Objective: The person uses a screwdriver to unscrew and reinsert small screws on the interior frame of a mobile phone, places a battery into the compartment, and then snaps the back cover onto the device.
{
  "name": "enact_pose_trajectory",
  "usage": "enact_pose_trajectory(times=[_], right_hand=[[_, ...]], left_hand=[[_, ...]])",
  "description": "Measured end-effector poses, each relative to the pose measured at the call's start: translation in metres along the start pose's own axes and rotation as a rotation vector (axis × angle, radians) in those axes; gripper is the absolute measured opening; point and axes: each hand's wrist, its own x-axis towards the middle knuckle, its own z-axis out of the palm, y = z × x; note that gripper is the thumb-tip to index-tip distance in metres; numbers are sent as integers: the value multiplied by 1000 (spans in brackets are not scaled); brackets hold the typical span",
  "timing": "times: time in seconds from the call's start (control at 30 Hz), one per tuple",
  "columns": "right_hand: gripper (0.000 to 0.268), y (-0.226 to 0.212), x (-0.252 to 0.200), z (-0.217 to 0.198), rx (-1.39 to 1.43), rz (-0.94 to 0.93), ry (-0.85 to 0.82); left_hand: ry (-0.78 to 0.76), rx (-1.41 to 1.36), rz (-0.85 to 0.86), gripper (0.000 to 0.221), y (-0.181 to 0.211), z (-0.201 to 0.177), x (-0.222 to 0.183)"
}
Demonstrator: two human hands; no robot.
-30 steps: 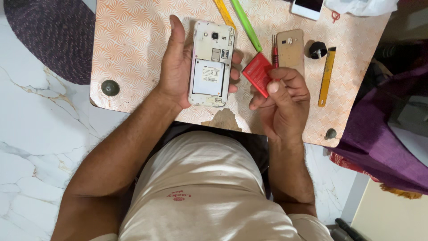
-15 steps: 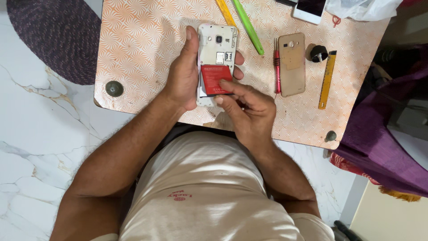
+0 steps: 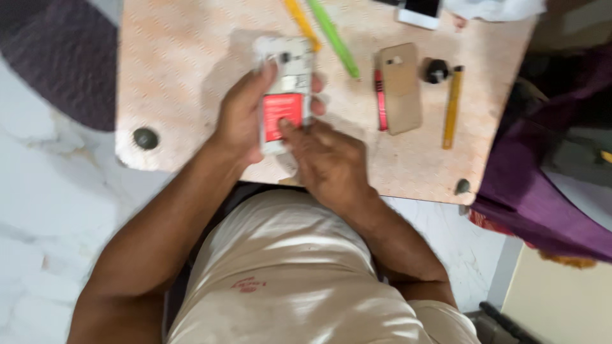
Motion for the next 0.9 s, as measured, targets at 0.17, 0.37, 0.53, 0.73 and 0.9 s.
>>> enact_pose_trajectory(times=[0.17, 0.37, 0.53, 0.73, 0.9], right_hand=[[21, 26, 0, -33, -26, 53, 69], [48, 68, -7, -80, -572, 245, 259], [68, 83, -21, -78, -689, 339, 199], [79, 99, -24, -79, -688, 545, 189], [78, 95, -25, -77, -743, 541, 170]], left_hand=[[80, 79, -22, 76, 8, 12, -3], [140, 92, -37, 73, 9, 21, -1], [80, 54, -62, 71, 8, 20, -3], [70, 43, -50, 69, 7, 16, -4], [-22, -8, -32, 59, 4, 7, -4]])
